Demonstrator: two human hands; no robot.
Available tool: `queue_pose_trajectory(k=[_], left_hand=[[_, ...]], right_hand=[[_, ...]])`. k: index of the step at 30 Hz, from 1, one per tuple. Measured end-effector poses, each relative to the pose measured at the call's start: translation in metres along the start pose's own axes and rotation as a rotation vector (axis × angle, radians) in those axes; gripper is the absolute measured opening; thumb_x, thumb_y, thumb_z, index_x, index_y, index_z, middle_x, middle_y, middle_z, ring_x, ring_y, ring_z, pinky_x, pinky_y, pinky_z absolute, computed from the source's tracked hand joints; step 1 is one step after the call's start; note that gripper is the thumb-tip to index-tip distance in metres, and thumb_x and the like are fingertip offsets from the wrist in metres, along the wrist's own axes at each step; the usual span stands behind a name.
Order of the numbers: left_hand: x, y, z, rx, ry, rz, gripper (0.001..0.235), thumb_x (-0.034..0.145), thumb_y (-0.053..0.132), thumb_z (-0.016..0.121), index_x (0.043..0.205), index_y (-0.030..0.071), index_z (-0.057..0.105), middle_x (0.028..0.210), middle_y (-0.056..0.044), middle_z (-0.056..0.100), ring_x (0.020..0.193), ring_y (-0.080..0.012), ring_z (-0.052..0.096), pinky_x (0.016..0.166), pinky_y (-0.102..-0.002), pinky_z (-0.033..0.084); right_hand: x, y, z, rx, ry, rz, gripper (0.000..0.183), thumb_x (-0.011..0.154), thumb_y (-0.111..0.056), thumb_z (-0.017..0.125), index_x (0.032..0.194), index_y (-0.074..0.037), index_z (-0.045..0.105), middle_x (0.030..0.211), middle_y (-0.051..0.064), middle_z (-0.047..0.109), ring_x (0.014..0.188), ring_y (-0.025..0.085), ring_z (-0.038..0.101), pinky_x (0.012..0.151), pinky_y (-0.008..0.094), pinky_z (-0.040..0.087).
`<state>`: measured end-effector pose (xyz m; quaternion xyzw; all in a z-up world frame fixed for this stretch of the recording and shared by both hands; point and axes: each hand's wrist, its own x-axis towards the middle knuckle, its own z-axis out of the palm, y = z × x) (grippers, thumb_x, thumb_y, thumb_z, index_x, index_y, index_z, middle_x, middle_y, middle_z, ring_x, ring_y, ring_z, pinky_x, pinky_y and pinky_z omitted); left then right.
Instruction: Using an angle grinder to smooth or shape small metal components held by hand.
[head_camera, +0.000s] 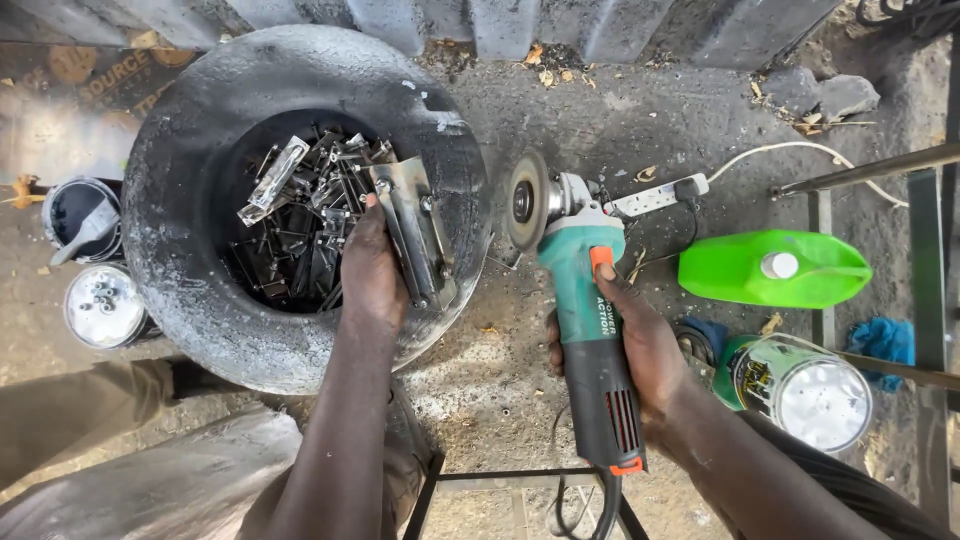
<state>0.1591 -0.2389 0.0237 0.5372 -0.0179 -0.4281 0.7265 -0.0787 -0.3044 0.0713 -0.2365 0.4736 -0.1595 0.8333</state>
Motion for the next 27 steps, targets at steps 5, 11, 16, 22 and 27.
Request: queue_pose_trajectory(k=[5, 11, 16, 22, 27], left_hand=[[-0.019, 0.016, 0.021, 0.018, 0.042, -0.002, 0.041, 0.104, 0.040, 0.053, 0.122, 0.003, 0.058, 0.121, -0.024, 0.055, 0.116, -0.0318, 0.052, 0.101, -0.047, 0.039], [0.044, -0.037, -0.051, 0.073, 0.077, 0.049, 0.039, 0.105, 0.036, 0.056, 0.122, 0.003, 0.064, 0.120, -0.024, 0.067, 0.115, -0.0322, 0.065, 0.105, -0.047, 0.049], [0.015, -0.012, -0.019, 0.207, 0.081, 0.051, 0.063, 0.108, 0.042, 0.049, 0.153, -0.001, 0.038, 0.165, -0.030, 0.018, 0.156, -0.0413, 0.004, 0.124, -0.057, -0.002], [-0.003, 0.009, 0.004, 0.006, 0.112, -0.011, 0.032, 0.103, 0.036, 0.058, 0.110, 0.005, 0.065, 0.103, -0.020, 0.072, 0.097, -0.0278, 0.073, 0.089, -0.041, 0.061], [0.004, 0.005, -0.002, 0.006, 0.107, -0.002, 0.029, 0.102, 0.035, 0.061, 0.103, 0.006, 0.066, 0.097, -0.018, 0.073, 0.090, -0.0249, 0.074, 0.083, -0.039, 0.064]], right_hand=[[0.003, 0.005, -0.005, -0.069, 0.029, -0.020, 0.047, 0.098, -0.039, 0.059, 0.114, 0.004, 0.056, 0.077, 0.026, 0.065, 0.063, 0.037, 0.071, 0.062, 0.049, 0.063], [0.001, 0.008, -0.003, -0.302, 0.045, -0.104, 0.050, 0.089, -0.027, 0.072, 0.123, 0.005, 0.053, 0.073, 0.030, 0.069, 0.060, 0.039, 0.074, 0.059, 0.050, 0.065], [0.000, 0.013, -0.007, -0.210, 0.018, -0.083, 0.052, 0.094, -0.033, 0.065, 0.128, 0.003, 0.050, 0.074, 0.027, 0.068, 0.062, 0.037, 0.074, 0.059, 0.048, 0.065], [0.023, 0.017, -0.022, -0.233, -0.073, -0.154, 0.057, 0.097, -0.043, 0.057, 0.130, 0.003, 0.050, 0.072, 0.028, 0.070, 0.061, 0.036, 0.075, 0.060, 0.048, 0.066], [0.030, 0.018, -0.032, -0.190, -0.027, -0.153, 0.053, 0.102, -0.045, 0.053, 0.124, 0.003, 0.055, 0.070, 0.027, 0.068, 0.060, 0.036, 0.073, 0.058, 0.049, 0.064]])
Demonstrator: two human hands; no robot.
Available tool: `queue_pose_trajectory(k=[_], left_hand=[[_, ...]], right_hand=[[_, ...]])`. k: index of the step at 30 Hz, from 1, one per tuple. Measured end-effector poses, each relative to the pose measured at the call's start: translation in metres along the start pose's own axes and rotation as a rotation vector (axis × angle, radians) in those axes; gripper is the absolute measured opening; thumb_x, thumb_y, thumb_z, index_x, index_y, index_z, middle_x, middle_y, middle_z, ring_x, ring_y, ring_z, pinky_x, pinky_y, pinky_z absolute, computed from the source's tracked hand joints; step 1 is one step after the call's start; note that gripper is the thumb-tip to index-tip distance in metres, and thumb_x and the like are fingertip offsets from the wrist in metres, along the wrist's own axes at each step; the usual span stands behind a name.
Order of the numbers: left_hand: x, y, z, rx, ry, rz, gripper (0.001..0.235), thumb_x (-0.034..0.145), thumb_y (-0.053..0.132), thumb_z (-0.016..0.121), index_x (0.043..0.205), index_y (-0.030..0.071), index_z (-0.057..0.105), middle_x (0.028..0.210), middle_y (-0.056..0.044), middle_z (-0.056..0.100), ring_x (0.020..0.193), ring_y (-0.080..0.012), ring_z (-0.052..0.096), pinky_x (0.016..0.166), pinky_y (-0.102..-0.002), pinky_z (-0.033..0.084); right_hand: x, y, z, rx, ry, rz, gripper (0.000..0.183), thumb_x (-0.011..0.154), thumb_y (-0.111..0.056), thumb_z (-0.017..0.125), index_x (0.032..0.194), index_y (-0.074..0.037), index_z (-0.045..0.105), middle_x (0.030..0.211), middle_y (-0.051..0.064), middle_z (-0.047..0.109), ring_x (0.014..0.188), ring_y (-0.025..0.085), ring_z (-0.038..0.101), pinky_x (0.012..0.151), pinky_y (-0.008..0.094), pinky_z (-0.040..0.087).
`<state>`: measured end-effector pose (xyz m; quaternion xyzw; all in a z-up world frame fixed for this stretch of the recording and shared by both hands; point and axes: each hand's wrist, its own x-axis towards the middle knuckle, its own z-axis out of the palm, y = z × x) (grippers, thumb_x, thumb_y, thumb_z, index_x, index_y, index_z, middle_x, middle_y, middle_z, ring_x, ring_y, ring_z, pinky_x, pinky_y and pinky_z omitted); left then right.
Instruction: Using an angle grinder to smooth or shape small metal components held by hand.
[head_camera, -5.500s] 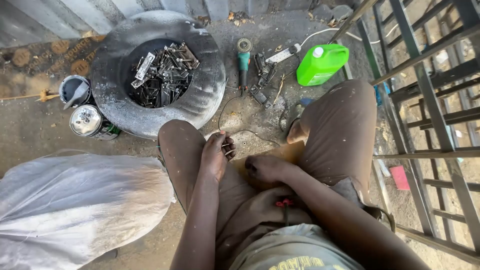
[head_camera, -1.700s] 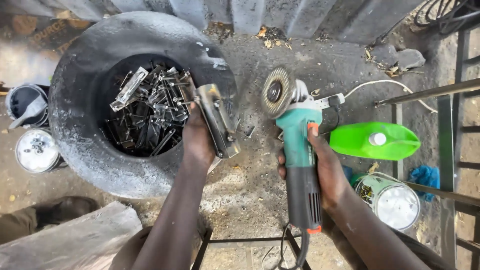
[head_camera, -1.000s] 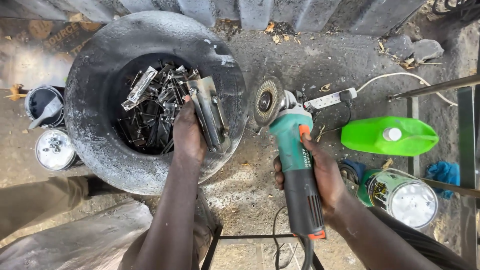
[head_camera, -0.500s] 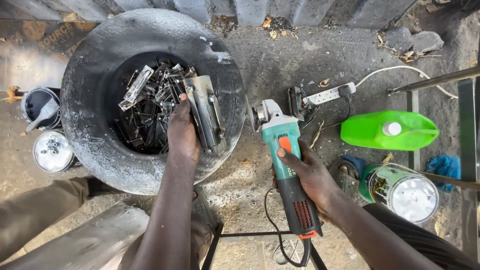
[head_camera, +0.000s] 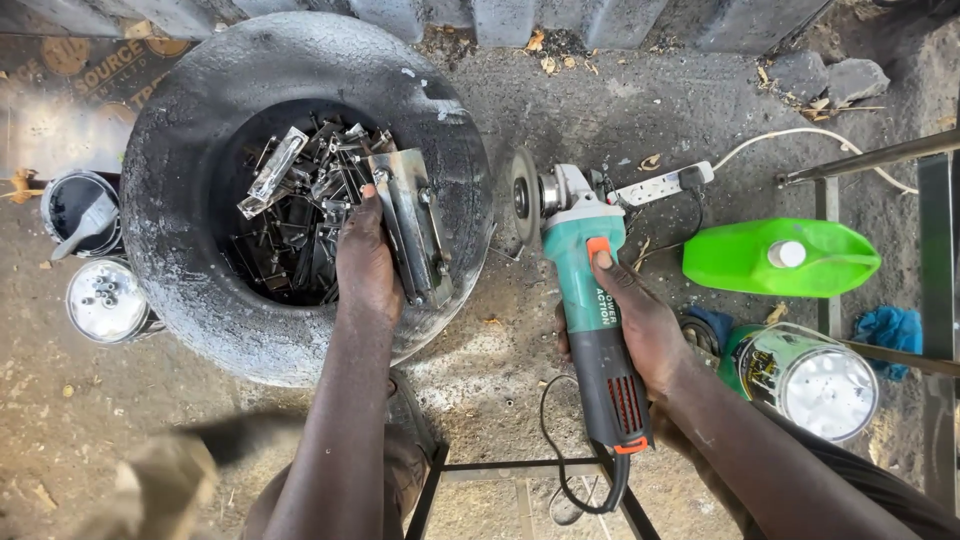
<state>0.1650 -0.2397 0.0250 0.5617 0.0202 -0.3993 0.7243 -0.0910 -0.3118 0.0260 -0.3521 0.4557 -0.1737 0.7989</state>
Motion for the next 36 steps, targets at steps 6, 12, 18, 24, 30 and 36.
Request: queue_pose_trajectory(k=[6, 12, 18, 24, 30, 36], left_hand=[[-0.004, 0.004, 0.000, 0.026, -0.039, -0.007, 0.030, 0.102, 0.038, 0.061, 0.096, 0.008, 0.065, 0.088, -0.016, 0.073, 0.081, -0.0240, 0.075, 0.077, -0.039, 0.065], [-0.008, 0.008, 0.011, 0.032, -0.040, -0.004, 0.031, 0.103, 0.038, 0.059, 0.096, 0.008, 0.066, 0.091, -0.016, 0.073, 0.083, -0.0234, 0.073, 0.081, -0.039, 0.063], [0.002, -0.004, 0.000, 0.042, -0.103, -0.060, 0.033, 0.105, 0.039, 0.054, 0.111, 0.008, 0.065, 0.099, -0.017, 0.072, 0.093, -0.0260, 0.072, 0.088, -0.041, 0.059], [-0.005, -0.008, 0.011, 0.062, -0.164, -0.103, 0.036, 0.106, 0.036, 0.052, 0.118, 0.004, 0.063, 0.098, -0.017, 0.070, 0.094, -0.0271, 0.071, 0.090, -0.043, 0.059], [-0.008, -0.009, 0.010, 0.085, -0.168, -0.086, 0.039, 0.107, 0.037, 0.049, 0.120, 0.002, 0.062, 0.099, -0.016, 0.068, 0.096, -0.0258, 0.069, 0.095, -0.043, 0.056], [-0.014, -0.002, 0.013, 0.022, -0.170, -0.083, 0.036, 0.105, 0.036, 0.054, 0.116, 0.003, 0.060, 0.094, -0.014, 0.067, 0.095, -0.0258, 0.070, 0.094, -0.042, 0.058]], right_hand=[[-0.009, -0.022, 0.015, -0.098, 0.005, 0.028, 0.061, 0.091, -0.040, 0.065, 0.126, 0.008, 0.051, 0.075, 0.030, 0.067, 0.062, 0.038, 0.072, 0.060, 0.051, 0.063], [-0.027, -0.027, 0.033, -0.463, -0.033, 0.010, 0.065, 0.078, -0.022, 0.081, 0.131, 0.003, 0.052, 0.086, 0.025, 0.066, 0.077, 0.039, 0.071, 0.076, 0.051, 0.061], [-0.030, -0.013, 0.028, -0.743, 0.008, 0.032, 0.073, 0.071, -0.021, 0.085, 0.134, -0.005, 0.051, 0.094, 0.021, 0.071, 0.091, 0.040, 0.073, 0.085, 0.051, 0.057], [-0.027, -0.017, 0.034, -0.757, 0.061, -0.016, 0.067, 0.077, -0.021, 0.077, 0.134, -0.001, 0.046, 0.104, 0.026, 0.064, 0.101, 0.044, 0.067, 0.088, 0.056, 0.052], [-0.026, -0.008, 0.035, -0.718, 0.081, 0.000, 0.072, 0.069, -0.023, 0.082, 0.133, -0.010, 0.053, 0.112, 0.020, 0.070, 0.112, 0.040, 0.069, 0.093, 0.056, 0.053], [-0.029, -0.012, 0.041, -0.774, 0.077, 0.002, 0.072, 0.069, -0.024, 0.082, 0.133, -0.011, 0.051, 0.116, 0.022, 0.068, 0.115, 0.045, 0.067, 0.094, 0.060, 0.053]])
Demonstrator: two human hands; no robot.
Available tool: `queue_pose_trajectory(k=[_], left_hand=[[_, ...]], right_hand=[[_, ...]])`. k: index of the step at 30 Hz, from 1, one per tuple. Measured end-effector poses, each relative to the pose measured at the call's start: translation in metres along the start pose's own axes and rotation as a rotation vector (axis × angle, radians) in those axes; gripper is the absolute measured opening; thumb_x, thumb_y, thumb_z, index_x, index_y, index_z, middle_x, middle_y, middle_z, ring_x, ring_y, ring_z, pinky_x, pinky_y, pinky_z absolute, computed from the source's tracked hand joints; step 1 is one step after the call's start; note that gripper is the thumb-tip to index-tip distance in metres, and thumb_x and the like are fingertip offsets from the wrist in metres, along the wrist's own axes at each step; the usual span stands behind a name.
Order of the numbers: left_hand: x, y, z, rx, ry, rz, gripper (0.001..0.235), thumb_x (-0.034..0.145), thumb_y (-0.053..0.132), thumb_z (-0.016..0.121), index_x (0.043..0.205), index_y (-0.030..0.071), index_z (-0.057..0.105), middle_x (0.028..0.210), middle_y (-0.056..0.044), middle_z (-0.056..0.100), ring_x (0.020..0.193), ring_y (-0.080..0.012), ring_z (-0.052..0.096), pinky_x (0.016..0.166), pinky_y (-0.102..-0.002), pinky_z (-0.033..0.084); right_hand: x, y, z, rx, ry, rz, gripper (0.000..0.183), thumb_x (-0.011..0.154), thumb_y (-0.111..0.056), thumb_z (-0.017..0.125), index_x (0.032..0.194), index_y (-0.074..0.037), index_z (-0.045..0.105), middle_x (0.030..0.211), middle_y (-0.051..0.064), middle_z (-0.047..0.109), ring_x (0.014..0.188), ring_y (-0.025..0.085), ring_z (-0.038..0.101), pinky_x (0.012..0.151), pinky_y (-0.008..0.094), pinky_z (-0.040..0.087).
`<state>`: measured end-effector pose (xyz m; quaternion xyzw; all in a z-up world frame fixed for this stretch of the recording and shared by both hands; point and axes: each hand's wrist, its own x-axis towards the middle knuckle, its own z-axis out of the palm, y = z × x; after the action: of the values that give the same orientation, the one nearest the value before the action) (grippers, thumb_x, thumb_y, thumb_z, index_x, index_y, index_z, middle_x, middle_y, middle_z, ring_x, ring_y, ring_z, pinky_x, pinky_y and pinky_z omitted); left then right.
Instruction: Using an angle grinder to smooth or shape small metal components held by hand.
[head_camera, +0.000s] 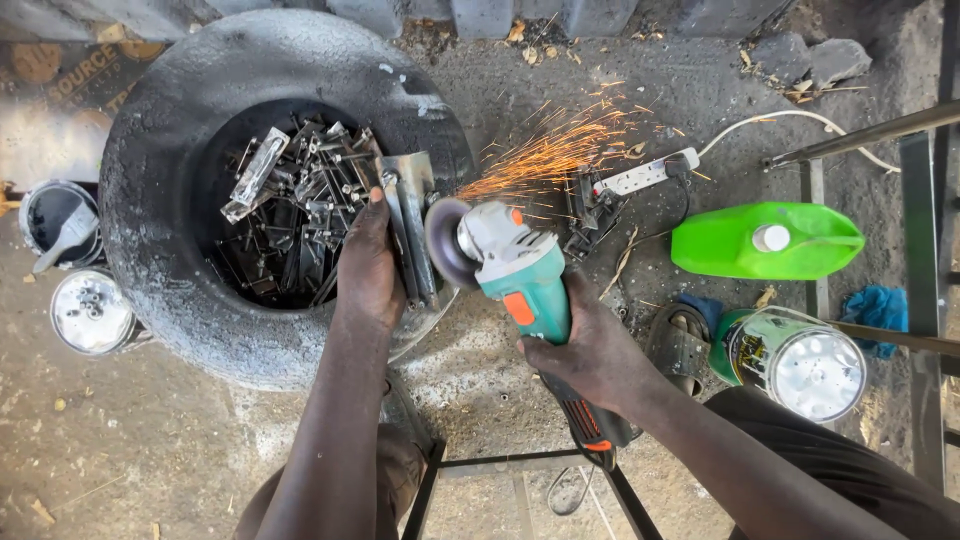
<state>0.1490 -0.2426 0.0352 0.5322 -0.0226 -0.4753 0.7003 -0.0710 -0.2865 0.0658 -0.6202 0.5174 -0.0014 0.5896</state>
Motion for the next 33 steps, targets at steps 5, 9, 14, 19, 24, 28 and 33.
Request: queue_pose_trajectory(k=[5, 9, 14, 19, 24, 28, 33], left_hand=[[0.005, -0.008, -0.001, 0.017, 0.024, -0.022, 0.038, 0.106, 0.035, 0.052, 0.118, 0.001, 0.061, 0.093, -0.015, 0.066, 0.091, -0.0243, 0.071, 0.092, -0.041, 0.059], [0.003, -0.007, 0.003, 0.067, 0.022, -0.034, 0.040, 0.104, 0.036, 0.056, 0.117, -0.001, 0.063, 0.092, -0.016, 0.068, 0.087, -0.0254, 0.071, 0.087, -0.042, 0.061], [0.000, -0.006, 0.003, 0.022, 0.067, -0.045, 0.038, 0.104, 0.034, 0.056, 0.120, 0.000, 0.062, 0.096, -0.017, 0.068, 0.091, -0.0264, 0.071, 0.089, -0.042, 0.060], [0.006, -0.011, -0.005, 0.048, 0.048, -0.031, 0.040, 0.105, 0.036, 0.053, 0.123, 0.001, 0.061, 0.102, -0.019, 0.069, 0.099, -0.0287, 0.072, 0.094, -0.046, 0.059], [-0.020, 0.015, 0.032, 0.153, 0.102, -0.041, 0.066, 0.102, 0.044, 0.054, 0.151, 0.001, 0.040, 0.161, -0.027, 0.034, 0.155, -0.0380, 0.020, 0.123, -0.056, 0.011], [0.005, -0.020, -0.011, -0.022, 0.037, -0.021, 0.034, 0.105, 0.034, 0.056, 0.114, 0.002, 0.065, 0.095, -0.014, 0.070, 0.094, -0.0240, 0.074, 0.092, -0.039, 0.060], [0.001, -0.012, 0.003, -0.034, 0.015, -0.015, 0.029, 0.103, 0.032, 0.061, 0.103, 0.003, 0.067, 0.083, -0.011, 0.071, 0.082, -0.0207, 0.075, 0.082, -0.034, 0.063]], right_hand=[[0.008, 0.010, -0.002, 0.076, -0.011, -0.026, 0.077, 0.069, -0.027, 0.082, 0.136, -0.010, 0.049, 0.119, 0.024, 0.067, 0.116, 0.049, 0.065, 0.091, 0.062, 0.053], [0.011, 0.009, -0.002, 0.130, -0.008, -0.041, 0.072, 0.073, -0.025, 0.078, 0.136, -0.007, 0.047, 0.117, 0.027, 0.066, 0.113, 0.050, 0.065, 0.090, 0.064, 0.053], [0.009, 0.020, -0.002, 0.100, -0.020, -0.003, 0.070, 0.073, -0.024, 0.080, 0.135, -0.011, 0.049, 0.115, 0.022, 0.067, 0.111, 0.045, 0.067, 0.089, 0.060, 0.054], [0.010, 0.020, -0.004, 0.062, -0.024, 0.000, 0.071, 0.073, -0.027, 0.081, 0.135, -0.011, 0.050, 0.115, 0.022, 0.067, 0.111, 0.045, 0.066, 0.090, 0.061, 0.053], [0.007, 0.024, 0.000, 0.039, -0.042, 0.004, 0.072, 0.073, -0.025, 0.081, 0.136, -0.012, 0.048, 0.117, 0.023, 0.066, 0.113, 0.049, 0.066, 0.089, 0.063, 0.054], [0.007, 0.016, 0.000, 0.055, -0.065, -0.013, 0.077, 0.074, -0.026, 0.082, 0.141, -0.014, 0.046, 0.119, 0.023, 0.067, 0.116, 0.051, 0.065, 0.092, 0.065, 0.054], [0.004, -0.005, -0.006, 0.083, -0.046, -0.023, 0.075, 0.076, -0.026, 0.080, 0.140, -0.010, 0.044, 0.115, 0.026, 0.067, 0.109, 0.050, 0.069, 0.091, 0.065, 0.054]])
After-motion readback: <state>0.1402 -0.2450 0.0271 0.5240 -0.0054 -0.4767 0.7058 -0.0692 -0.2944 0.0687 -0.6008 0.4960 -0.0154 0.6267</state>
